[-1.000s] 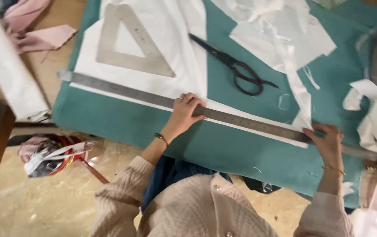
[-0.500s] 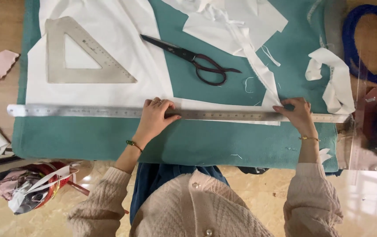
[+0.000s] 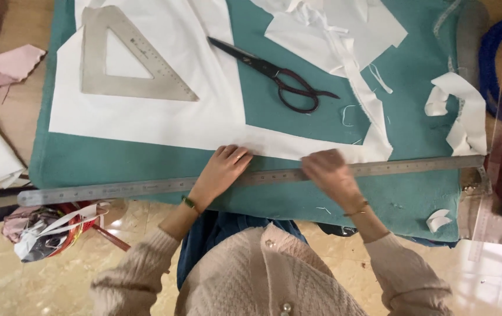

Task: The person cuts a long strip from a white fabric piece using shears on a green work surface. They then measure the cut strip with a metal ruler and mark it with a blue pen.

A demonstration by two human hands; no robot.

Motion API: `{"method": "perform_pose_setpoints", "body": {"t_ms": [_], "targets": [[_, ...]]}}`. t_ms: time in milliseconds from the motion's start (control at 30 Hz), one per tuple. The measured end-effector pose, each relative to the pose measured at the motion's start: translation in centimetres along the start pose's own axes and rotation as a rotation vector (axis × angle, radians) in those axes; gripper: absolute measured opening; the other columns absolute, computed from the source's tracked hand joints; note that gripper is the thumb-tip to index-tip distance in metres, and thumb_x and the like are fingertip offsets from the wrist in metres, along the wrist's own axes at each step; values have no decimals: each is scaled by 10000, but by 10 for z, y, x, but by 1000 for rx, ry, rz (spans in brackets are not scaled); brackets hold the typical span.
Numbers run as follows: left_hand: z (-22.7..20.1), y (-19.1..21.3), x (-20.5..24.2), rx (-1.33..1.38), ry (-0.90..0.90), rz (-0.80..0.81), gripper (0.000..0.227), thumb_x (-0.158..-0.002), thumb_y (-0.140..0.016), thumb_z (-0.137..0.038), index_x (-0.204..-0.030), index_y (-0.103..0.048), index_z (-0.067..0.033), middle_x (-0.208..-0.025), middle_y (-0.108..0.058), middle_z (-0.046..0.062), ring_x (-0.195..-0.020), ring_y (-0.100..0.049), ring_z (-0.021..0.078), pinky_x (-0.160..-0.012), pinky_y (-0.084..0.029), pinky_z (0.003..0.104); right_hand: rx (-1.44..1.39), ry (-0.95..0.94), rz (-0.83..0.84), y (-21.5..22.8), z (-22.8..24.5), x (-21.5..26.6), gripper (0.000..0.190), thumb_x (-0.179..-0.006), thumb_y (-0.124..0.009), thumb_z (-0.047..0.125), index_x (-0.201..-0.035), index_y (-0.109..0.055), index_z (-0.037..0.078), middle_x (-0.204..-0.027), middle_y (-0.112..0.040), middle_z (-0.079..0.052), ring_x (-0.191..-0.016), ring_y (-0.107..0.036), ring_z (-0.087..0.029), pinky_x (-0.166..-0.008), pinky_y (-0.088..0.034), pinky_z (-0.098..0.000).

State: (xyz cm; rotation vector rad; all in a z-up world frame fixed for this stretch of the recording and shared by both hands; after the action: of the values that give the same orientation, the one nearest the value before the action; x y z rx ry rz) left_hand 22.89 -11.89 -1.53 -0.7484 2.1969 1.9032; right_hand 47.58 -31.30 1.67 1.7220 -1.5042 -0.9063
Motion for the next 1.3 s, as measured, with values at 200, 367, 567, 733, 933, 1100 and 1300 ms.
{"method": "perform_pose_setpoints", "body": {"t_ms": [200,367,567,733,933,1100,1300], "targets": [[8,-9,-19,-204,-262,-16,87,-926,-761,-199,-978,-697,-171,-981,-591,20,-950,-667,197,-826,-576,331,-545,80,-175,14,22,-24,192,-932,-744,245,-1088,-681,152,-963,-620,-8,-911,-658,-178,-824,-508,-342],[-3,19,-29,-200,-267,30,48,-934,-733,-135,-967,-697,-134,-936,-626,37,-924,-689,206,-808,-591,329,-660,-121,-19,19,17,7,342,-897,-739,427,-1086,-642,159,-1004,-565,-3,-909,-646,-197,-834,-479,-366],[0,16,-28,-211,-262,41,47,-949,-731,-153,-974,-693,-140,-949,-625,41,-931,-687,201,-814,-590,323,-756,-153,44,18,41,37,286,-953,-686,433,-1039,-629,167,-958,-537,3,-926,-635,-193,-831,-448,-349],[5,12,-31,-231,-288,12,66,-925,-751,-133,-959,-695,-133,-921,-596,38,-881,-684,199,-826,-603,332,-628,-145,-81,29,31,14,180,-962,-703,312,-1065,-671,169,-923,-583,6,-895,-661,-163,-842,-465,-339],[0,4,-31,-275,-288,-36,97,-902,-758,-118,-952,-676,-123,-906,-569,47,-861,-680,216,-833,-614,361,-432,-27,-235,17,31,-28,186,-909,-767,237,-1067,-691,175,-891,-617,16,-842,-672,-138,-839,-480,-329],[-1,-8,-28,-229,-265,-18,112,-899,-736,-82,-1006,-706,-98,-917,-611,79,-896,-705,256,-899,-611,410,-358,47,-239,15,29,-45,87,-927,-736,192,-1008,-706,183,-796,-633,37,-734,-677,-107,-800,-484,-303],[2,-17,-24,-221,-322,6,85,-883,-756,-69,-961,-742,-99,-899,-664,73,-888,-725,248,-917,-613,399,-305,120,-193,16,30,-52,59,-908,-752,156,-904,-693,160,-734,-618,25,-673,-682,-134,-714,-470,-304]]}}
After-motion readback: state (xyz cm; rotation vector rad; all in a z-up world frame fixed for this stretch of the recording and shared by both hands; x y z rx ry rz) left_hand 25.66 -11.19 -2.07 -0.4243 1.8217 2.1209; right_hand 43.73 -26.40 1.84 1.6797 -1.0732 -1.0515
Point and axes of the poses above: each hand's wrist, its own x-axis away from the middle knuckle, its own y-axis out of the back of the hand, z = x × y, the point moved 2 cm from there along -x, towards the middle knuckle
